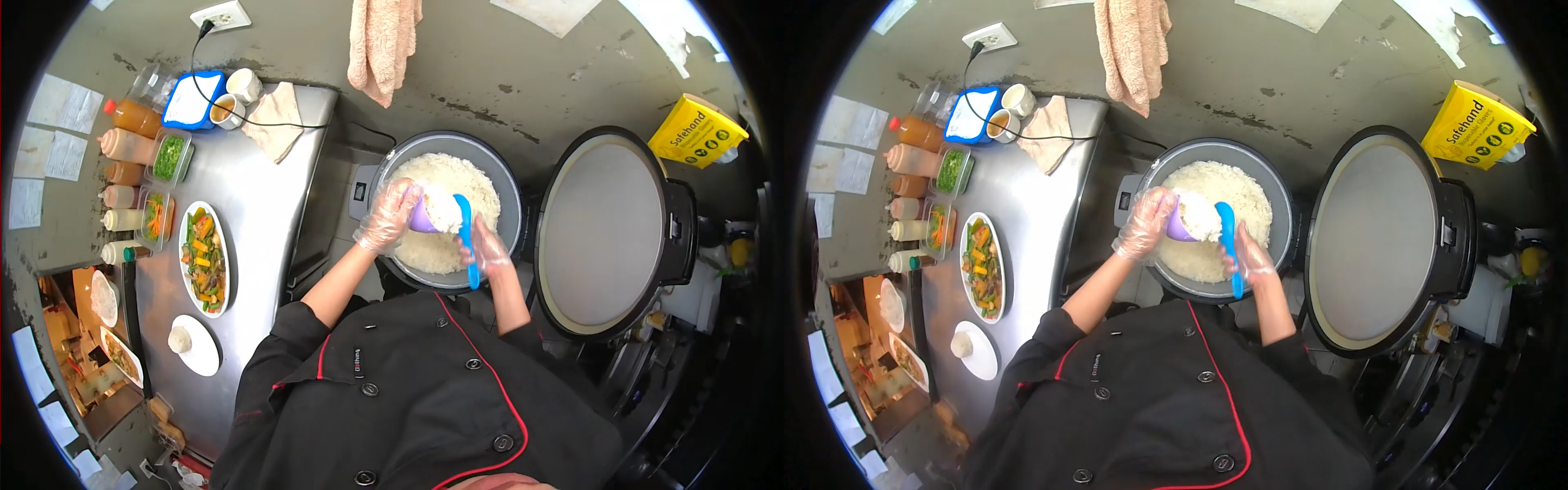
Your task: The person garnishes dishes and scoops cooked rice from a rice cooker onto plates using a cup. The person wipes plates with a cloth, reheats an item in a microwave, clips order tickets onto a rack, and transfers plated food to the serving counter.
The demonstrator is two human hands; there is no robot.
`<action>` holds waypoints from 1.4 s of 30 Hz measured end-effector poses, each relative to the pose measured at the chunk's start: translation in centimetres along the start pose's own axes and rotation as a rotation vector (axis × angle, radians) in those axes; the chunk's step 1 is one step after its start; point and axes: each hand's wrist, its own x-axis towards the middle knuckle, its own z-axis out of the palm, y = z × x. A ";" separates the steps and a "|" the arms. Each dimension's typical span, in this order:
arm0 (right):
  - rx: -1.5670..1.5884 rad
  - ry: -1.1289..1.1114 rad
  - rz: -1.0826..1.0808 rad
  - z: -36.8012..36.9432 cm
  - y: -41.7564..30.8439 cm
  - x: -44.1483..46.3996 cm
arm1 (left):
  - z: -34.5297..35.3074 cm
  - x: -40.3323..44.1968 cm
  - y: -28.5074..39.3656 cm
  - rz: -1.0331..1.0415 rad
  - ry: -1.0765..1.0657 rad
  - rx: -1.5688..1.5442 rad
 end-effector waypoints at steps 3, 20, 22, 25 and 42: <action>0.467 -0.256 0.070 1.4 2.2 -2.6 | 1.3 0.1 -0.8 -0.076 0.008 0.039; -0.684 0.162 -0.801 2.8 5.1 -0.7 | 2.2 4.3 0.6 0.421 -0.340 0.110; -0.780 0.048 -0.404 1.4 1.2 -3.5 | 2.3 4.2 -0.9 0.173 -0.402 0.004; -0.457 -0.097 -0.429 -1.7 0.1 -6.2 | 2.5 4.6 -1.2 0.347 -0.270 0.006; -0.905 0.364 -1.016 3.6 -1.3 -2.9 | 2.8 4.5 0.8 -0.220 -0.450 -0.087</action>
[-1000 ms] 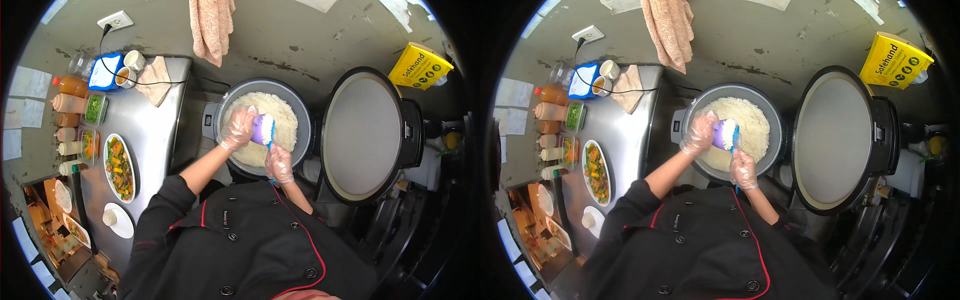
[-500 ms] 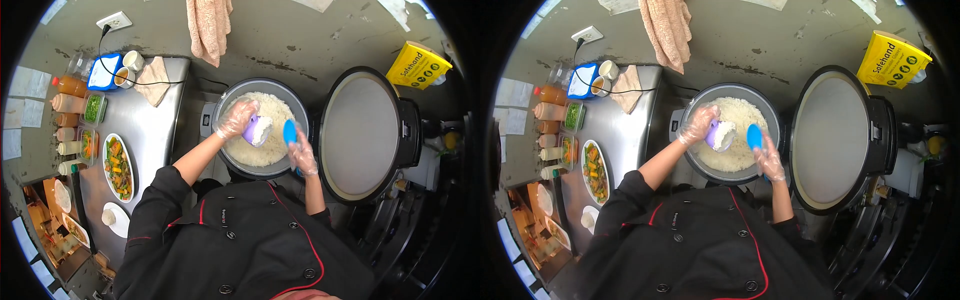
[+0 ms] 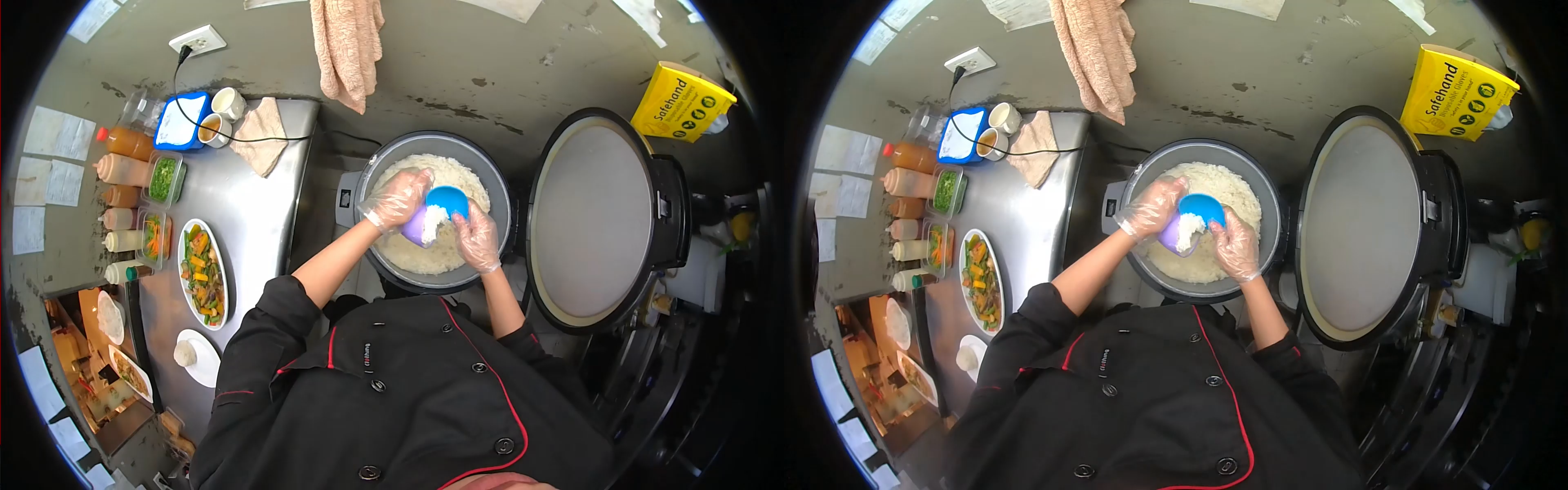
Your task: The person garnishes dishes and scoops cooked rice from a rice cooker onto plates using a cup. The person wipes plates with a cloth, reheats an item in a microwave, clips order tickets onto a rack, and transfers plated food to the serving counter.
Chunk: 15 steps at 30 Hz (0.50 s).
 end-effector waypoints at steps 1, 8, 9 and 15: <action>-0.035 0.000 -0.101 -0.1 -0.1 0.2 | -0.1 -0.2 0.1 -0.007 -0.002 -0.004; -0.242 -0.068 -0.395 -2.6 1.3 0.7 | 0.4 0.6 -4.8 0.338 0.308 0.225; -0.166 -0.010 -0.339 -2.6 2.4 0.4 | 0.1 0.7 -4.6 0.330 0.341 0.150; 0.264 -0.076 -0.013 -1.5 -0.8 -1.9 | 0.6 0.5 -5.7 0.251 0.510 -0.026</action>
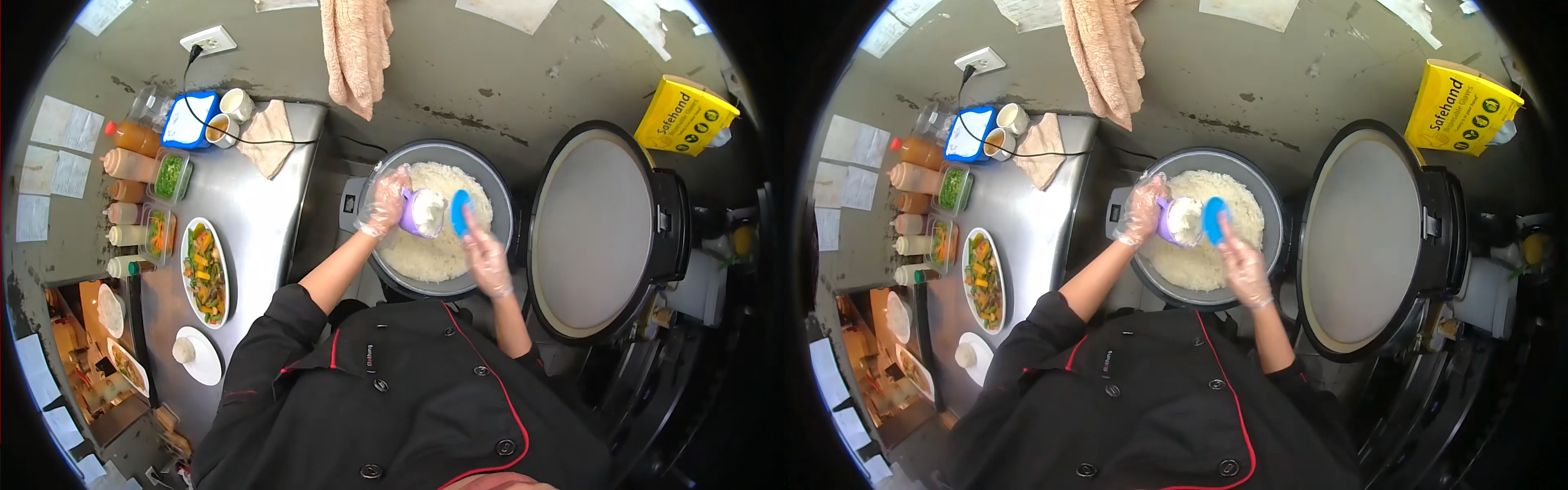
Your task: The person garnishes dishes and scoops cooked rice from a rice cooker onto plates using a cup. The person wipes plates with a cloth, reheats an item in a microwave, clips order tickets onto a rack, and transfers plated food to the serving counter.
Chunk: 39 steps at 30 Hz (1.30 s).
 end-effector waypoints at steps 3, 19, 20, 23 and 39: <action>-0.260 -0.072 -0.058 2.8 -0.5 -0.9 | 0.3 -0.3 0.2 0.099 -0.087 0.261; 1.299 -0.282 0.747 -1.7 4.5 0.3 | -0.2 2.9 4.7 -0.262 -0.361 -0.958; 1.344 -0.376 0.791 -1.3 4.0 0.4 | -0.1 2.9 4.7 -0.241 -0.372 -0.824; 1.064 -0.369 0.438 0.0 1.8 0.0 | -0.5 2.9 2.2 -0.155 -0.335 -0.552; 0.461 -0.339 0.366 1.5 4.2 1.5 | -2.9 1.3 2.7 -0.130 -0.213 0.010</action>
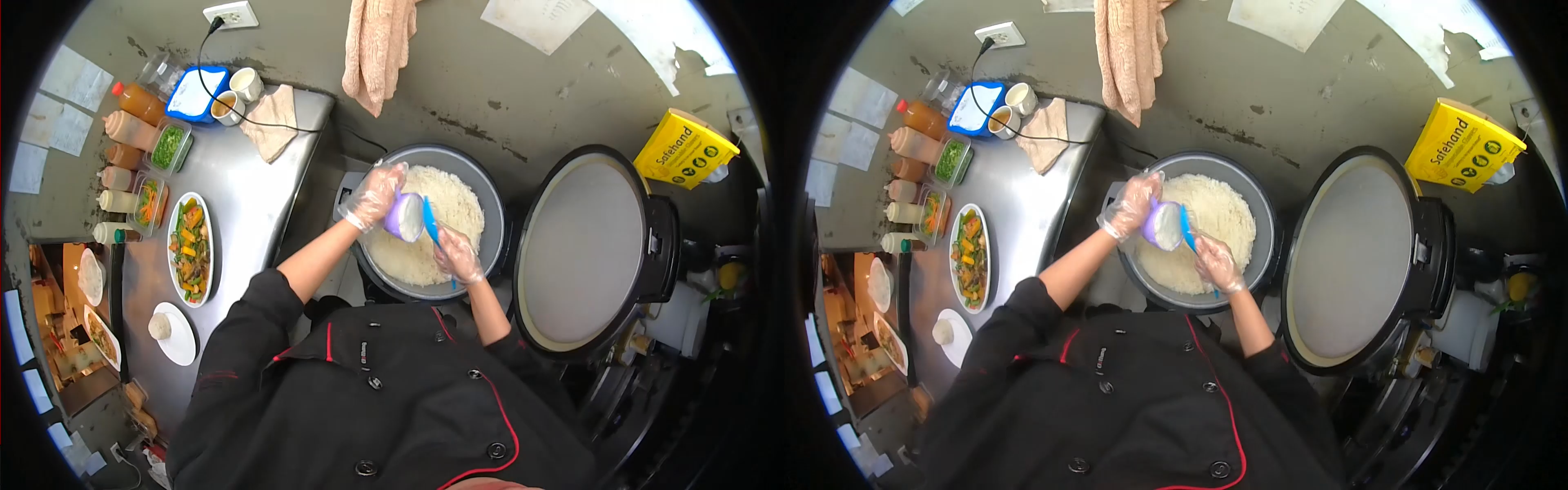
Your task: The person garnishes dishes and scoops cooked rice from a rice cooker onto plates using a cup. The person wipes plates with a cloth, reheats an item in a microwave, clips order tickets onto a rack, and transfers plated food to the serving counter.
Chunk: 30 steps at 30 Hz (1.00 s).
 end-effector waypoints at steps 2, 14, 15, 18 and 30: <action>0.170 0.043 0.038 1.2 -1.2 -0.7 | 0.5 0.2 -0.3 0.129 0.071 0.198; -0.043 -0.027 0.001 1.9 2.3 2.7 | -0.5 -3.6 -2.4 -0.177 0.381 -0.401; -0.016 0.092 -0.083 0.6 3.5 2.9 | -1.0 -4.2 -1.6 -0.160 0.439 -0.694; -0.873 0.166 0.039 -1.1 3.2 2.5 | -2.9 -5.9 1.1 -0.232 0.576 -1.146; 0.193 -0.656 -0.109 29.9 1.5 2.9 | -13.4 -26.8 3.6 0.118 1.256 0.578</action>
